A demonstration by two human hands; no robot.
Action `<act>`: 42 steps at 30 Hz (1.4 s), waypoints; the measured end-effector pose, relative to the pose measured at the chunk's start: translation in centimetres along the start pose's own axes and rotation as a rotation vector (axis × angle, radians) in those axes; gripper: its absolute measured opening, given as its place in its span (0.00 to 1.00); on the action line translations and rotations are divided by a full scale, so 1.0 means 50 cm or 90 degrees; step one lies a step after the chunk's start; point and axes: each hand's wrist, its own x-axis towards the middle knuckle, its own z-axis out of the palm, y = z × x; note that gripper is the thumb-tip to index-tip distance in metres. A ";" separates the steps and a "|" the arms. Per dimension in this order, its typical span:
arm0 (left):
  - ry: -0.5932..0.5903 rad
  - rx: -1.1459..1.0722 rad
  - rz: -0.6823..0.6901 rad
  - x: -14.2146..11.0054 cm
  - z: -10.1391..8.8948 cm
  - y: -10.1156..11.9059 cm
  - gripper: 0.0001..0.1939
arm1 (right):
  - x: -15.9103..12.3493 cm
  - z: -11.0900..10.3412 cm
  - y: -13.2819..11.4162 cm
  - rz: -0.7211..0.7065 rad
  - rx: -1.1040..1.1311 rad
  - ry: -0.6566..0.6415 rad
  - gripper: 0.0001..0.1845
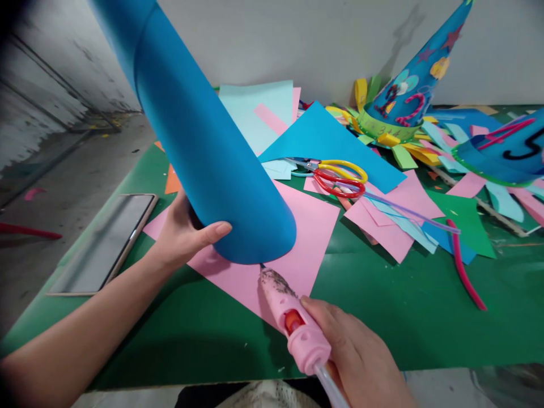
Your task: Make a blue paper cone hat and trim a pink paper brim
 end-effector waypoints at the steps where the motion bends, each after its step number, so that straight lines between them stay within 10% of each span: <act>1: 0.002 0.008 0.000 0.000 -0.001 -0.001 0.41 | -0.002 -0.001 -0.001 0.008 0.001 -0.004 0.17; 42: 0.000 -0.019 -0.035 -0.002 0.001 0.005 0.40 | -0.025 -0.019 0.028 0.053 -0.031 -0.017 0.27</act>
